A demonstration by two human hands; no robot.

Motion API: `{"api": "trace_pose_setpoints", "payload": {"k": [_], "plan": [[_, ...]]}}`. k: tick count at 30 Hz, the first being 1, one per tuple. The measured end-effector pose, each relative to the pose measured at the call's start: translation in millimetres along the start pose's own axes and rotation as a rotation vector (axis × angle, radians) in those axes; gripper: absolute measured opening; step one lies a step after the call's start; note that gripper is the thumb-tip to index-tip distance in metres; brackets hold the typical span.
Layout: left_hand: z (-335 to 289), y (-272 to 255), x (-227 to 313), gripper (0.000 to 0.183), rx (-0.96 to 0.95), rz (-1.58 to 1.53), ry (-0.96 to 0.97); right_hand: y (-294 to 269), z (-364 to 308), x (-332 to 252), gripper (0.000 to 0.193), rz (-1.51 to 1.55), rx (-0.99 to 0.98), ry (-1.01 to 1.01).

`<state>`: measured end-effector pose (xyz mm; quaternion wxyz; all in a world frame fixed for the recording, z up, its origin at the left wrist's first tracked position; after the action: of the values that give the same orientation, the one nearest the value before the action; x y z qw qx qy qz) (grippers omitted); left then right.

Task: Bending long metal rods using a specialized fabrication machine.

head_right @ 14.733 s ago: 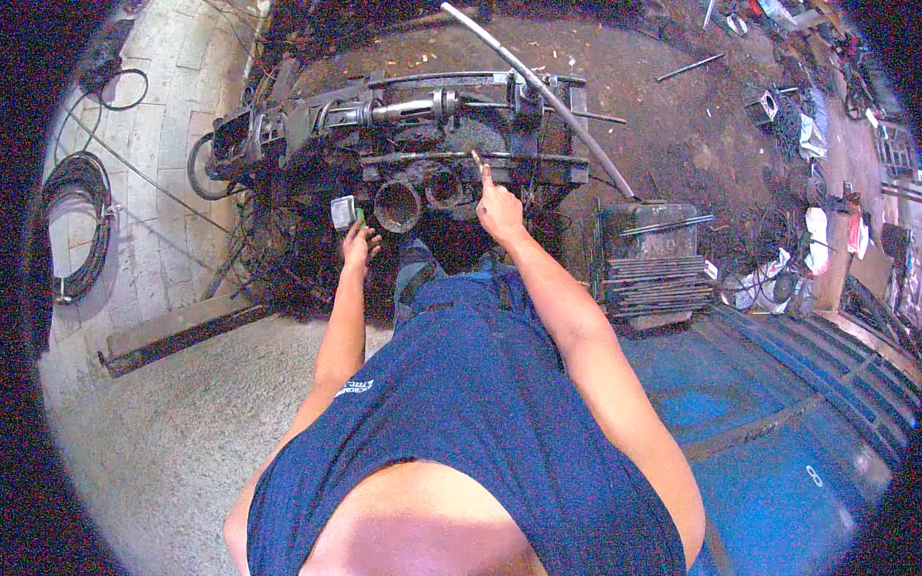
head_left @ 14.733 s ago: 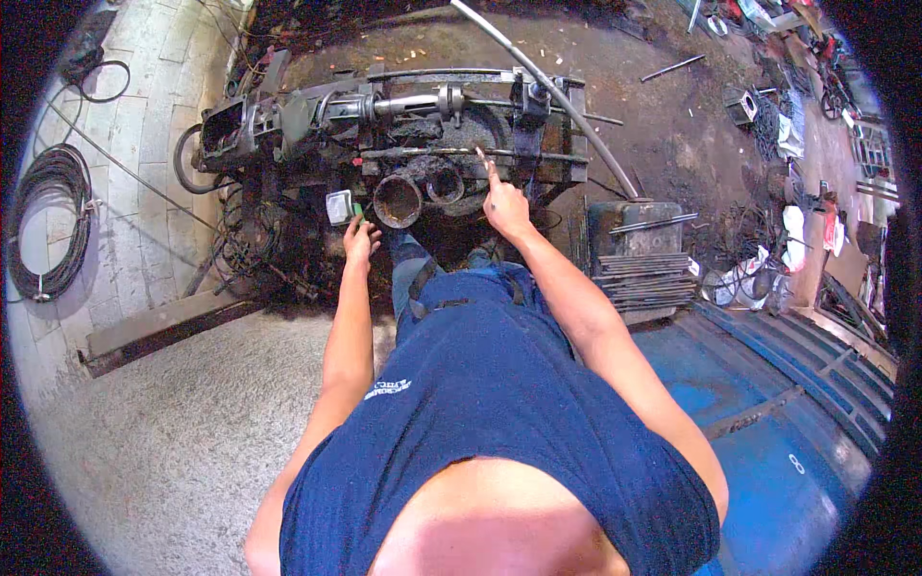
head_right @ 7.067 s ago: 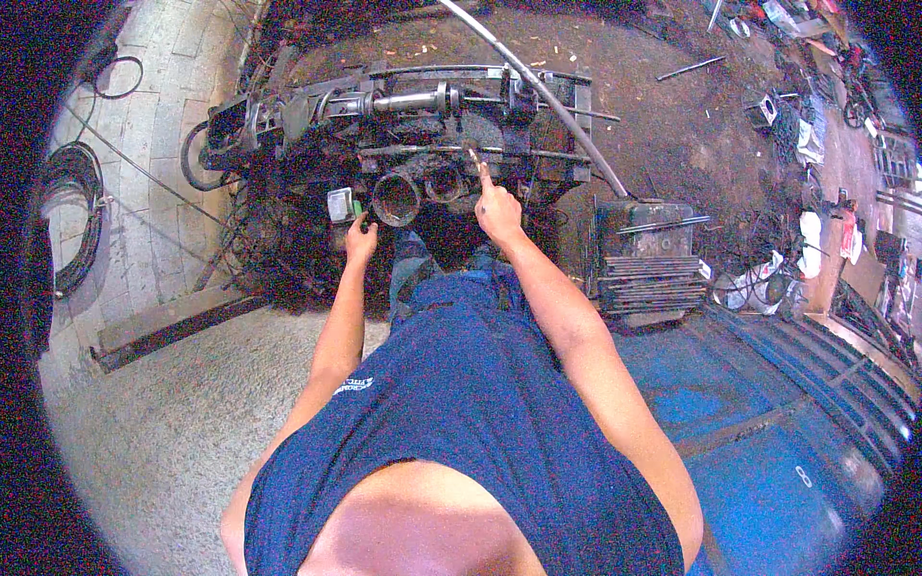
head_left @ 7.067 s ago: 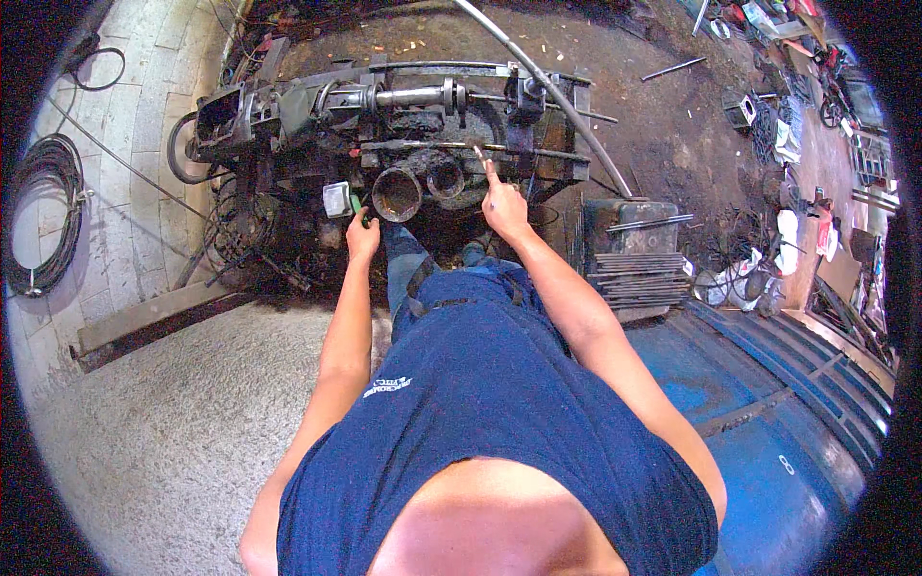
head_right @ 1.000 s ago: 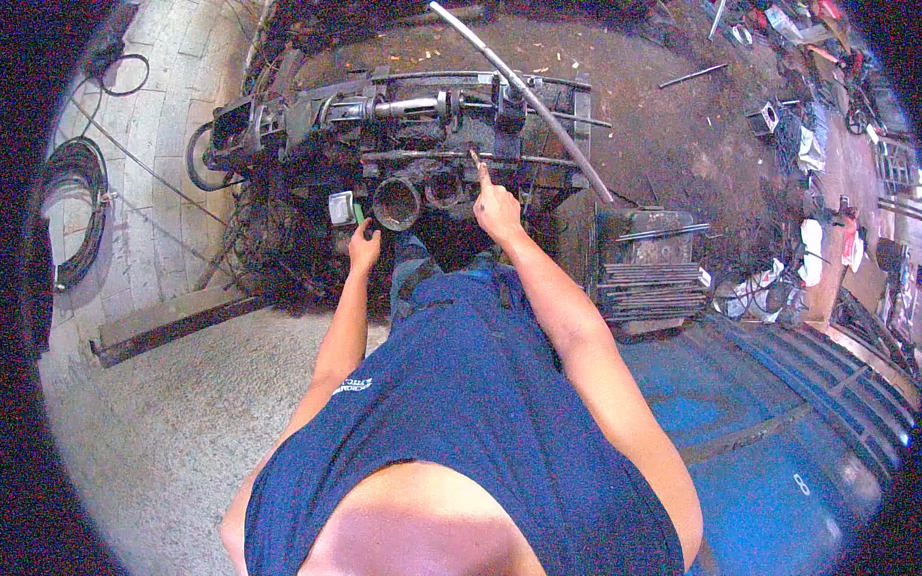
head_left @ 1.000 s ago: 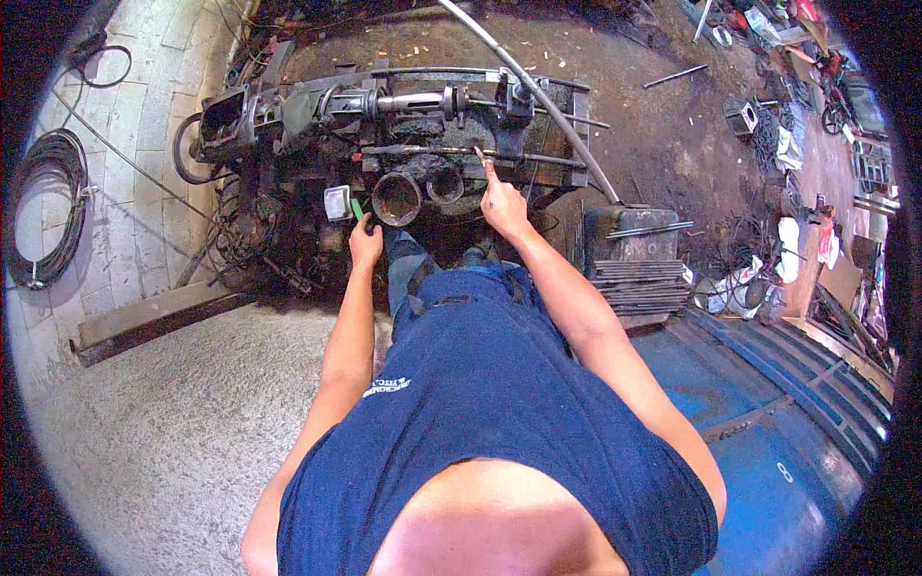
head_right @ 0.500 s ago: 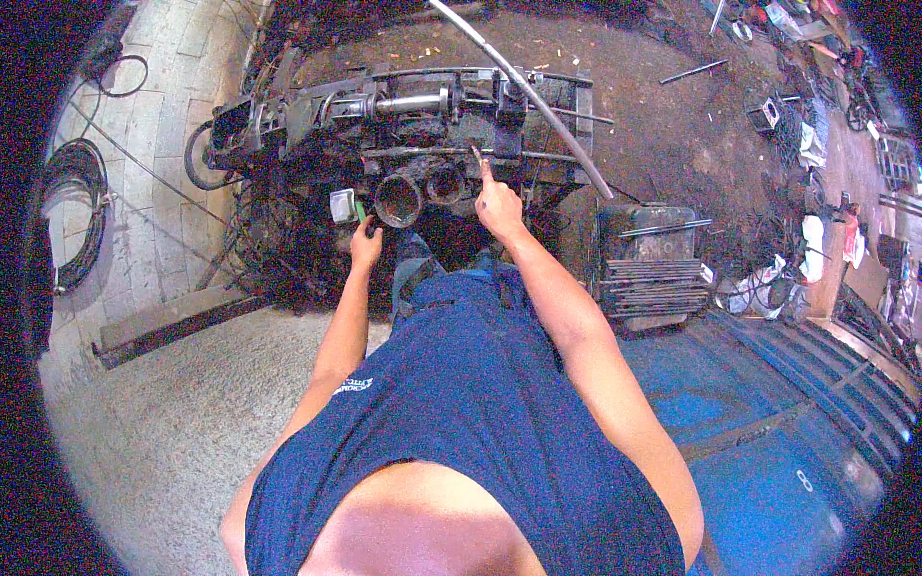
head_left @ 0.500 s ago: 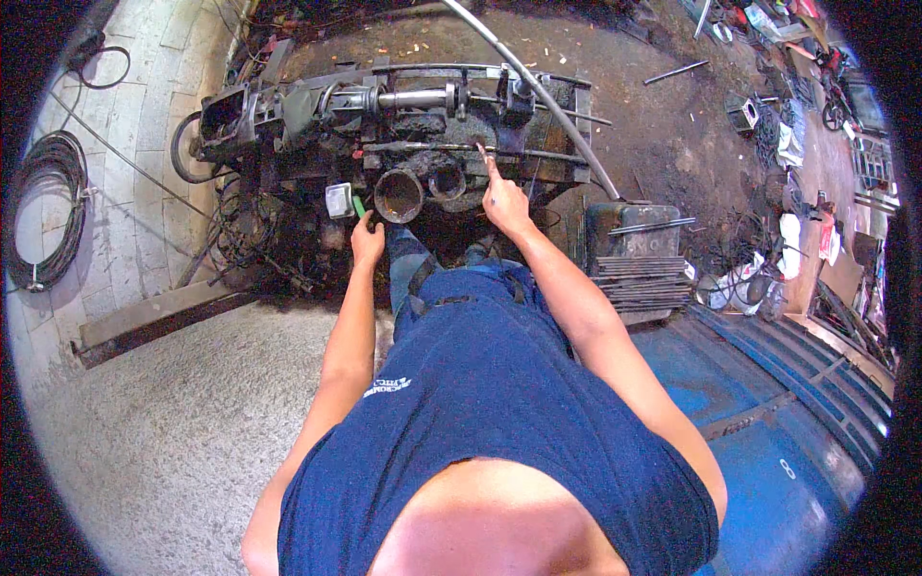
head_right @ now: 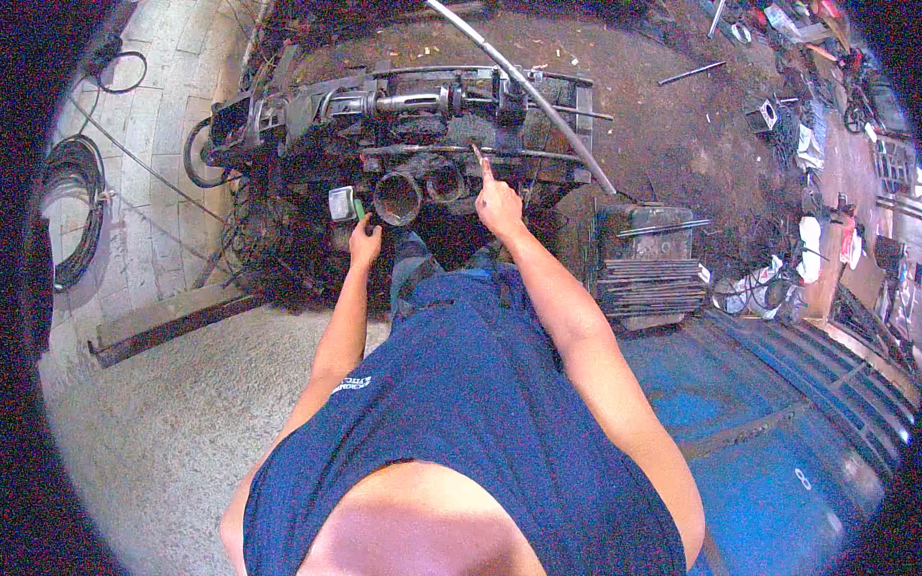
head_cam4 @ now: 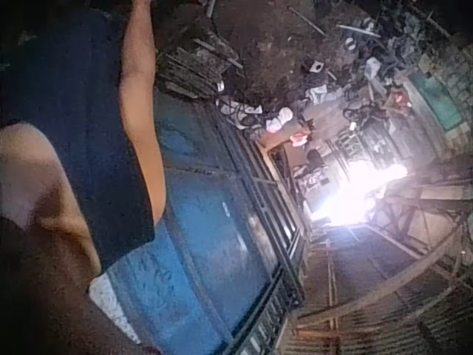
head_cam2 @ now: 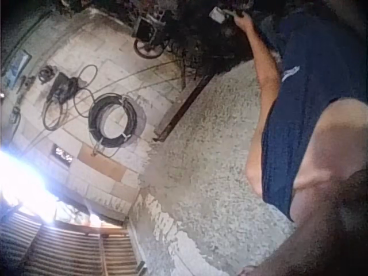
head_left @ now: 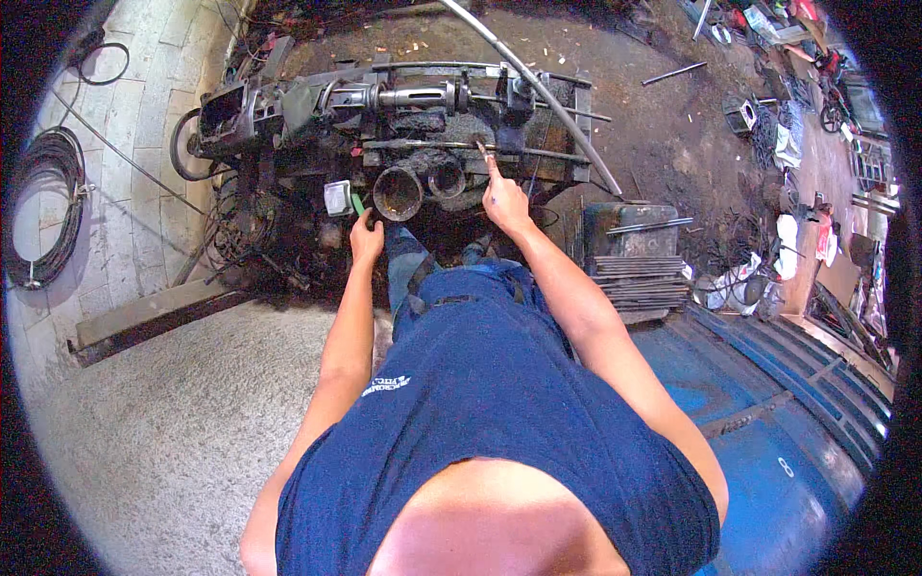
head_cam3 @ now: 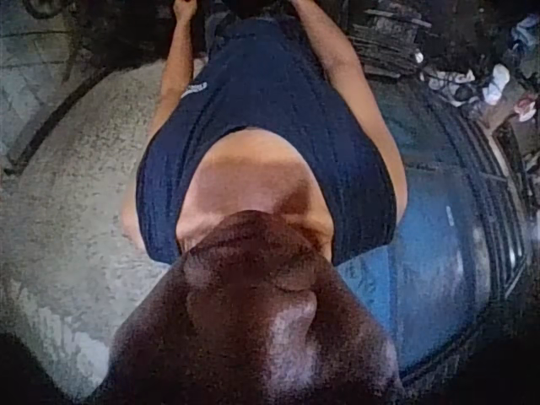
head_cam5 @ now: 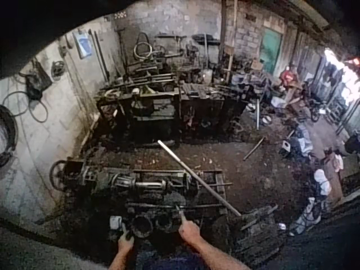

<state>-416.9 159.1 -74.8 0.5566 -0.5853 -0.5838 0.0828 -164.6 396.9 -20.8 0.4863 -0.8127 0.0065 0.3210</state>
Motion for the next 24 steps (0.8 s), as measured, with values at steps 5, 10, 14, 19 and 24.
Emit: {"api": "trace_pose_setpoints", "payload": {"k": [5, 10, 14, 19, 24], "plan": [[0.6, -0.2, -0.8, 0.047, 0.002, -0.025, 0.003, -0.9, 0.8, -0.5, 0.060, 0.005, 0.001, 0.004], [-0.3, -2.9, -0.1, 0.047, 0.038, -0.001, 0.017, -1.6, 0.6, -2.2, 0.060, 0.011, -0.002, -0.002], [-0.9, -2.1, 0.5, 0.047, 0.019, -0.003, 0.000, -0.9, -0.3, -1.4, 0.061, 0.008, -0.011, 0.005], [-1.8, -1.6, -0.1, 0.047, 0.006, -0.009, -0.022, 1.0, -0.7, 0.2, 0.060, 0.021, -0.015, 0.008], [-2.9, -3.4, 2.2, 0.047, 0.003, -0.001, -0.026, -2.5, 2.5, -0.2, 0.056, 0.083, 0.045, 0.029]]}}
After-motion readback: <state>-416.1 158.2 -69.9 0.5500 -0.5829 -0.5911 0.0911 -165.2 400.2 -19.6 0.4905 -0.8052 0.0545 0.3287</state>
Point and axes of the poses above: each hand's wrist, its own z-axis towards the middle knuckle, its own y-axis out of the palm, x = y × z, the point moved 10 cm from there along z, towards the middle knuckle, and after that the axes turned 1 degree about z, right-handed, at the moved point
